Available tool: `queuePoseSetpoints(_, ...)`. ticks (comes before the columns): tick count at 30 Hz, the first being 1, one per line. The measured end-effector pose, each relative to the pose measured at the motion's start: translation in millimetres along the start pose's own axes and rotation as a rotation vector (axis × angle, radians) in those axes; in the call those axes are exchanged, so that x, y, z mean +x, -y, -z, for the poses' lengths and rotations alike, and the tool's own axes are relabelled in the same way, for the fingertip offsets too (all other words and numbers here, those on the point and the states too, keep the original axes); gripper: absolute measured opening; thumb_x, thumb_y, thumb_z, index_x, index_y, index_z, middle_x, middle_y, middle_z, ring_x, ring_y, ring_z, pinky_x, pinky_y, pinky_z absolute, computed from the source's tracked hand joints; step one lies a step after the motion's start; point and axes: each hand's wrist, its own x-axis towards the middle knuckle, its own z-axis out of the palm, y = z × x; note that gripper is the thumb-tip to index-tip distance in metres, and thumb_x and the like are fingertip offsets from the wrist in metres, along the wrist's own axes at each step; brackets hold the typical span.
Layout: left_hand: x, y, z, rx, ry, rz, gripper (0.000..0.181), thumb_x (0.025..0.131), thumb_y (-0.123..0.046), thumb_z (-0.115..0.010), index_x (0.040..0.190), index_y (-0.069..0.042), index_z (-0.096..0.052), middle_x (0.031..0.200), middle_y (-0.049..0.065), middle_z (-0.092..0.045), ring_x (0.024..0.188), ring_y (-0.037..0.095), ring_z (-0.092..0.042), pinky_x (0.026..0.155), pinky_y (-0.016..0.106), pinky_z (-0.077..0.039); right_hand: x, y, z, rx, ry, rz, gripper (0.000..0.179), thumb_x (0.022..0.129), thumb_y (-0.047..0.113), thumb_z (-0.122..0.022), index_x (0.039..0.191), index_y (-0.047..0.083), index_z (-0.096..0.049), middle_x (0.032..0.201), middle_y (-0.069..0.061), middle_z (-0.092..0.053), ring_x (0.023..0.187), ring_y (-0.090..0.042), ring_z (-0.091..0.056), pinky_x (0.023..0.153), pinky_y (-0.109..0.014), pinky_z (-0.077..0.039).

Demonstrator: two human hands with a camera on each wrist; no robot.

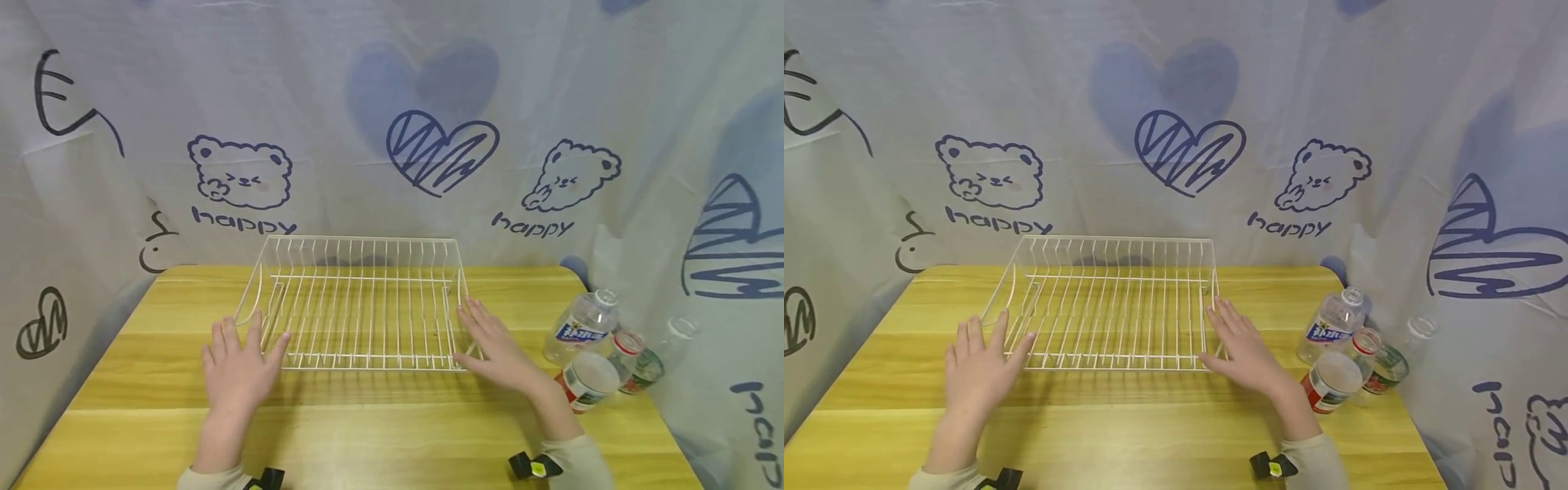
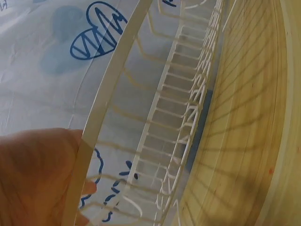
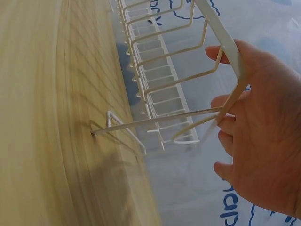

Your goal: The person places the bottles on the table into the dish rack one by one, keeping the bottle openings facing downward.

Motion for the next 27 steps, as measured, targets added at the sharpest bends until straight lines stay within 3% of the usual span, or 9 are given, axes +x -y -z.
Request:
queuePoseSetpoints(5,5.2,10.7,1.9,-0.020,-0.023,-0.089,0.079,0.098,-0.065,-0.025,0.158,-0.014,-0.013,0.160,0.031,-0.004,0.147,0.052,0.008,0.113,0.074,0.006,-5.7,-7,4,0.017,0.009,-0.020,0.087,0.092,0.043,-0.061,0.156,0.007,-0.017,0.165,-0.016,-0.004,0.152,-0.037,-0.003,0.122,-0.059,-0.006)
queuePoseSetpoints(11,10.5,18.4,3.4,-0.024,-0.012,-0.180,0.075,0.099,-0.063,-0.029,0.157,-0.018,-0.016,0.163,0.021,-0.005,0.149,0.044,0.013,0.113,0.072,0.008,-9.0,-12,6,0.031,0.014,-0.033,0.087,0.092,0.046,-0.060,0.157,0.012,-0.014,0.165,-0.015,-0.003,0.152,-0.037,-0.002,0.122,-0.059,-0.007)
queuePoseSetpoints(22,9.8,21.9,0.4,-0.042,0.025,-0.194,0.072,0.100,-0.061,-0.027,0.158,-0.018,-0.015,0.164,0.018,-0.001,0.150,0.043,0.012,0.112,0.075,0.007,-25.0,-7,3,0.113,-0.118,-0.052,0.072,0.095,0.038,-0.060,0.153,0.007,-0.030,0.164,-0.014,-0.013,0.150,-0.041,-0.013,0.118,-0.064,-0.017)
queuePoseSetpoints(27,10.4,22.5,1.1,-0.050,0.019,-0.197,0.071,0.101,-0.059,-0.027,0.158,-0.019,-0.012,0.164,0.018,0.000,0.150,0.043,0.013,0.111,0.075,0.007,-41.3,4,10,0.111,-0.192,-0.060,0.069,0.095,0.033,-0.062,0.154,0.016,-0.030,0.163,-0.013,-0.018,0.147,-0.041,-0.021,0.113,-0.066,-0.026)
